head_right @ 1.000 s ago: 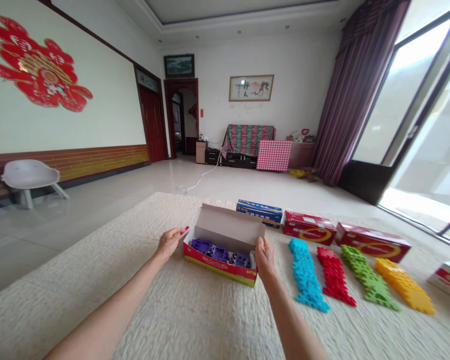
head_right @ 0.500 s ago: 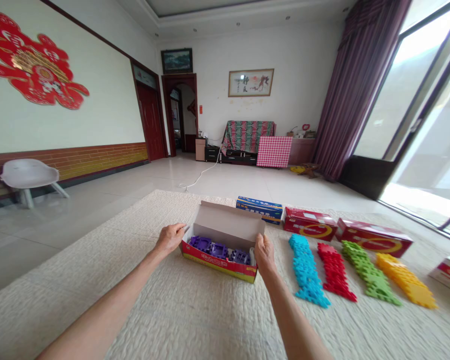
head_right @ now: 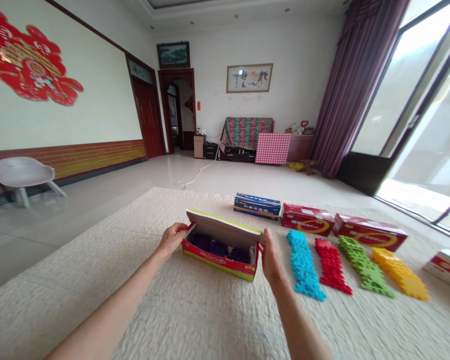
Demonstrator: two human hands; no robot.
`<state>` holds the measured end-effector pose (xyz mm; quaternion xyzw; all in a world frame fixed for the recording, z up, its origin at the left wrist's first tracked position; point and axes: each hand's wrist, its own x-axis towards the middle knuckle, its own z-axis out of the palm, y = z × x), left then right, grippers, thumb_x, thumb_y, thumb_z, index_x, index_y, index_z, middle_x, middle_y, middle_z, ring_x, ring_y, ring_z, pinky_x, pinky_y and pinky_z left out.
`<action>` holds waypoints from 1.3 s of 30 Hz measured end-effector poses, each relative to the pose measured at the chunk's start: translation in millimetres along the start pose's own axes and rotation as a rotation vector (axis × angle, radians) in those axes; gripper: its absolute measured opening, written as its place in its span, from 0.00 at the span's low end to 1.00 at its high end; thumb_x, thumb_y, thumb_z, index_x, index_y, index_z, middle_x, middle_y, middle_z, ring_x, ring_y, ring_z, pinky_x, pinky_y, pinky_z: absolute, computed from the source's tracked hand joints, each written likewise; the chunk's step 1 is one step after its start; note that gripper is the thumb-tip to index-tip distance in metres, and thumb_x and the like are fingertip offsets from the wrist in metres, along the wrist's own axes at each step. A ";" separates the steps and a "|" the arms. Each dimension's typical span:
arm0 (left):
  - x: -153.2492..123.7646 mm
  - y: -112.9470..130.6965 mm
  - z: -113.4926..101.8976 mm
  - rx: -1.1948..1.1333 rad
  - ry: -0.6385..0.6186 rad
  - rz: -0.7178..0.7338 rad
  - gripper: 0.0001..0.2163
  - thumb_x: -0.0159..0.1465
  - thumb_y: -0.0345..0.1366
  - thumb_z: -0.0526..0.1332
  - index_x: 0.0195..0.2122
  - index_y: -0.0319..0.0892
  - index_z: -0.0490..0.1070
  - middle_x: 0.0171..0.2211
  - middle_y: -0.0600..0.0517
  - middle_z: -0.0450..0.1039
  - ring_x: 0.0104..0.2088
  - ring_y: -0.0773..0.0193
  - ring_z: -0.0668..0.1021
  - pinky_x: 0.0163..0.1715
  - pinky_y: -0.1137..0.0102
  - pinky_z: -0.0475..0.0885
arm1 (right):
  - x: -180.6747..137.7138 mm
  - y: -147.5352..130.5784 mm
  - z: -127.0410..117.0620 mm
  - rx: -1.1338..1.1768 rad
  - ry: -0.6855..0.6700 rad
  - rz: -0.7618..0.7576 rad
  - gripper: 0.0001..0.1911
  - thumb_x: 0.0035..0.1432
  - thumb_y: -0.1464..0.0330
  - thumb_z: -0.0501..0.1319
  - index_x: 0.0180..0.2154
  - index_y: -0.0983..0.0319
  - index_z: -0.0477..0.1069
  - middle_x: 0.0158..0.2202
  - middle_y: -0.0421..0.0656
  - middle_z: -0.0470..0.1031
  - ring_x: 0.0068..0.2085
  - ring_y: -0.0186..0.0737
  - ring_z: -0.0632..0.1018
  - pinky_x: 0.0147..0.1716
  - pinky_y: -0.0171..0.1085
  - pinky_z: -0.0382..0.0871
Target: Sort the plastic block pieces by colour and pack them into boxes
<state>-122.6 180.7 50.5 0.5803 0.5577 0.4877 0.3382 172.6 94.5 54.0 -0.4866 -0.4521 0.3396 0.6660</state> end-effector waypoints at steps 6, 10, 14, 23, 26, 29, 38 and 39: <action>-9.8 1.3 -0.2 -0.228 0.003 -0.126 0.18 0.57 0.43 0.57 0.43 0.39 0.74 0.34 0.46 0.79 0.32 0.61 0.79 0.29 0.70 0.72 | -15.4 7.4 -16.9 0.008 -0.119 0.003 0.22 0.59 0.53 0.56 0.48 0.58 0.72 0.52 0.45 0.73 0.54 0.49 0.71 0.49 0.45 0.69; -15.2 11.4 -7.1 -0.342 -0.066 -0.127 0.22 0.59 0.50 0.54 0.48 0.41 0.72 0.39 0.46 0.78 0.35 0.60 0.79 0.29 0.70 0.73 | -24.7 5.5 -22.2 -0.116 -0.141 -0.085 0.21 0.59 0.55 0.56 0.49 0.57 0.72 0.56 0.47 0.70 0.58 0.50 0.67 0.54 0.47 0.64; -13.5 8.7 -7.2 -0.225 -0.094 -0.065 0.24 0.58 0.55 0.55 0.46 0.42 0.74 0.39 0.46 0.79 0.37 0.56 0.79 0.33 0.67 0.73 | -31.5 1.1 -20.9 -0.271 -0.168 -0.198 0.20 0.60 0.55 0.54 0.48 0.57 0.73 0.58 0.48 0.68 0.58 0.50 0.67 0.57 0.48 0.60; -14.4 3.0 -8.2 -0.221 -0.125 -0.028 0.22 0.57 0.49 0.59 0.47 0.41 0.75 0.45 0.46 0.77 0.43 0.55 0.78 0.36 0.67 0.73 | -36.8 6.7 -20.2 -0.386 -0.285 -0.217 0.22 0.57 0.56 0.59 0.52 0.56 0.68 0.66 0.48 0.53 0.63 0.50 0.61 0.54 0.45 0.65; -16.9 8.7 -15.0 -0.279 -0.244 -0.069 0.22 0.56 0.43 0.58 0.51 0.42 0.72 0.46 0.47 0.76 0.41 0.58 0.78 0.34 0.69 0.72 | -33.3 9.2 -19.4 -0.397 -0.242 -0.214 0.23 0.57 0.55 0.59 0.52 0.57 0.67 0.65 0.50 0.55 0.62 0.51 0.62 0.53 0.45 0.67; -17.6 11.6 -17.1 -0.260 -0.265 -0.070 0.24 0.55 0.41 0.59 0.54 0.44 0.70 0.46 0.48 0.76 0.41 0.59 0.77 0.32 0.70 0.72 | -29.6 7.7 -15.3 -0.398 -0.147 -0.193 0.26 0.57 0.53 0.58 0.52 0.59 0.67 0.62 0.52 0.61 0.59 0.52 0.66 0.50 0.45 0.68; -3.2 19.2 -5.5 -0.326 -0.219 0.104 0.21 0.55 0.45 0.62 0.47 0.39 0.75 0.42 0.46 0.78 0.46 0.56 0.77 0.47 0.65 0.71 | -17.5 -14.5 -0.9 -0.578 0.043 -0.126 0.31 0.57 0.48 0.51 0.51 0.63 0.68 0.29 0.42 0.74 0.31 0.42 0.74 0.31 0.39 0.68; -0.4 21.7 -4.2 -0.330 -0.216 0.105 0.21 0.55 0.45 0.61 0.46 0.39 0.75 0.42 0.46 0.79 0.46 0.56 0.77 0.46 0.65 0.71 | -14.0 -17.2 0.7 -0.587 0.064 -0.125 0.31 0.57 0.48 0.51 0.50 0.63 0.69 0.29 0.43 0.75 0.32 0.43 0.74 0.32 0.40 0.68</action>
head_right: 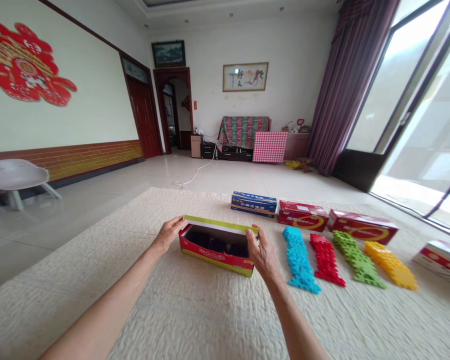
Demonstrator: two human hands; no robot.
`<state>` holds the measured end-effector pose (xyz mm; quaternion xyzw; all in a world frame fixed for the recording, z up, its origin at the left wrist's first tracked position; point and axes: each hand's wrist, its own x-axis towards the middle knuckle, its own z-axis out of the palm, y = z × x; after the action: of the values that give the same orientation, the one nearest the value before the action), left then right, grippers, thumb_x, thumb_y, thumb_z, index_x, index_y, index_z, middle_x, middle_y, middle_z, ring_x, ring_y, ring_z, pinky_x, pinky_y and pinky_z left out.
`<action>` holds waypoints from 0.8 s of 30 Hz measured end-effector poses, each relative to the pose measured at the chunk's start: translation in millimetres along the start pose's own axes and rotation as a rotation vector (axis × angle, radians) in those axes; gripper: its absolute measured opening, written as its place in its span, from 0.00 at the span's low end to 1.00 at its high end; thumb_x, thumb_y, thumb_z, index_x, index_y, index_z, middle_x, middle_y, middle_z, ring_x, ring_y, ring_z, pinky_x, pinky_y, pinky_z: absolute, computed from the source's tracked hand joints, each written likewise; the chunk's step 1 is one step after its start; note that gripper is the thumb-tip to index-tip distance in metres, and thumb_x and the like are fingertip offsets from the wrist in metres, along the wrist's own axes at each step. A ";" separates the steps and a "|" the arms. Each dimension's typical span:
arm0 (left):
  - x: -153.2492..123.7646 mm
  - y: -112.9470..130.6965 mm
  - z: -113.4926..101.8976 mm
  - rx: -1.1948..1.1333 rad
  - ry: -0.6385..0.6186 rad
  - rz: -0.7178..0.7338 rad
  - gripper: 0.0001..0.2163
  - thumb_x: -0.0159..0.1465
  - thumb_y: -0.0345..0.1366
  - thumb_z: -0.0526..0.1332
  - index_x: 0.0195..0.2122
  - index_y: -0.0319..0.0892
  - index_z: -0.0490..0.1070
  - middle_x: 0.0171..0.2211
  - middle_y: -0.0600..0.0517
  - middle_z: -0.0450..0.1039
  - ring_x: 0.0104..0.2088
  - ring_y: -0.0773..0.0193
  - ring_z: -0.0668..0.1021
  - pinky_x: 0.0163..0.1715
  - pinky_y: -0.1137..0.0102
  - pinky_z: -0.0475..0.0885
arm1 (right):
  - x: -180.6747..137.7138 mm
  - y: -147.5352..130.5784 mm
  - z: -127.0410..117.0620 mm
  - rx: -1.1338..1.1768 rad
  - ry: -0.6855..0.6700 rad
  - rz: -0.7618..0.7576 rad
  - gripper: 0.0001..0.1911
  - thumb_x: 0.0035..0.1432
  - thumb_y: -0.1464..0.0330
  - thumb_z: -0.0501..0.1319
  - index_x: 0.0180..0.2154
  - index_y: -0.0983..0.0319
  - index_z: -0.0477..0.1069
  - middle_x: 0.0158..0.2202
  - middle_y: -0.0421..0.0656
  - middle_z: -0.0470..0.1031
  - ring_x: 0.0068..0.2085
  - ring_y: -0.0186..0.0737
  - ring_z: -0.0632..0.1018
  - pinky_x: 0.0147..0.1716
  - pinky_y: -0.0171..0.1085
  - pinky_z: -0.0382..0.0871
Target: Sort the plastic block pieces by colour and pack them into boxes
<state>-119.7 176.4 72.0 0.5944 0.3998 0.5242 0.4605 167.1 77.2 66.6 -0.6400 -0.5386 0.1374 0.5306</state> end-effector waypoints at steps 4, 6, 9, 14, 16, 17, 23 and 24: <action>15.4 9.6 5.4 0.073 0.103 -0.043 0.21 0.53 0.45 0.63 0.45 0.39 0.76 0.42 0.46 0.79 0.44 0.56 0.78 0.41 0.66 0.73 | 18.3 -9.6 2.9 0.017 0.072 0.040 0.30 0.54 0.48 0.52 0.48 0.64 0.71 0.33 0.46 0.76 0.36 0.46 0.75 0.36 0.41 0.67; 23.6 16.1 8.5 0.139 0.162 -0.075 0.20 0.53 0.45 0.63 0.45 0.39 0.76 0.42 0.45 0.78 0.42 0.57 0.79 0.38 0.68 0.73 | 28.0 -12.3 5.7 0.031 0.105 0.050 0.30 0.53 0.49 0.52 0.48 0.64 0.71 0.33 0.46 0.76 0.36 0.46 0.75 0.36 0.41 0.67; 35.0 25.0 13.4 0.215 0.167 -0.108 0.19 0.55 0.44 0.61 0.45 0.39 0.75 0.41 0.46 0.78 0.37 0.60 0.80 0.33 0.71 0.72 | 41.8 -13.1 10.1 0.055 0.130 0.069 0.31 0.52 0.49 0.52 0.47 0.65 0.71 0.31 0.45 0.75 0.33 0.45 0.74 0.32 0.39 0.66; 50.8 26.1 18.1 0.281 0.176 -0.126 0.17 0.54 0.43 0.61 0.41 0.40 0.77 0.31 0.48 0.79 0.30 0.62 0.79 0.29 0.72 0.70 | 57.8 -12.5 10.7 0.097 0.118 0.122 0.26 0.50 0.51 0.54 0.39 0.65 0.74 0.24 0.43 0.73 0.28 0.42 0.72 0.26 0.37 0.64; 55.3 22.4 18.4 0.306 0.199 -0.128 0.15 0.53 0.42 0.62 0.40 0.41 0.77 0.30 0.49 0.79 0.31 0.61 0.79 0.29 0.72 0.69 | 60.1 -13.7 8.8 0.115 0.093 0.143 0.23 0.49 0.52 0.55 0.34 0.63 0.74 0.21 0.41 0.71 0.26 0.40 0.71 0.24 0.36 0.64; 56.8 20.4 18.4 0.314 0.210 -0.127 0.15 0.53 0.42 0.62 0.39 0.42 0.77 0.30 0.49 0.79 0.32 0.60 0.79 0.30 0.72 0.69 | 60.4 -14.6 7.8 0.123 0.077 0.154 0.22 0.49 0.52 0.55 0.32 0.63 0.73 0.20 0.40 0.70 0.25 0.39 0.71 0.23 0.35 0.63; 54.2 15.8 17.8 0.333 0.233 -0.094 0.12 0.53 0.41 0.61 0.36 0.44 0.77 0.30 0.50 0.79 0.34 0.59 0.79 0.30 0.72 0.69 | 53.0 -18.3 4.2 0.146 0.015 0.178 0.19 0.51 0.52 0.54 0.28 0.61 0.71 0.18 0.39 0.68 0.24 0.38 0.71 0.21 0.34 0.64; 51.5 16.2 17.3 0.334 0.230 -0.088 0.11 0.53 0.41 0.61 0.35 0.44 0.77 0.30 0.50 0.78 0.34 0.60 0.79 0.30 0.72 0.69 | 50.0 -18.0 3.5 0.141 0.015 0.163 0.19 0.52 0.52 0.54 0.29 0.60 0.72 0.19 0.39 0.69 0.24 0.39 0.72 0.21 0.34 0.64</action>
<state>-96.0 219.4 100.4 0.5806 0.5566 0.4945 0.3295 173.8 118.2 99.9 -0.6439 -0.4697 0.2126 0.5654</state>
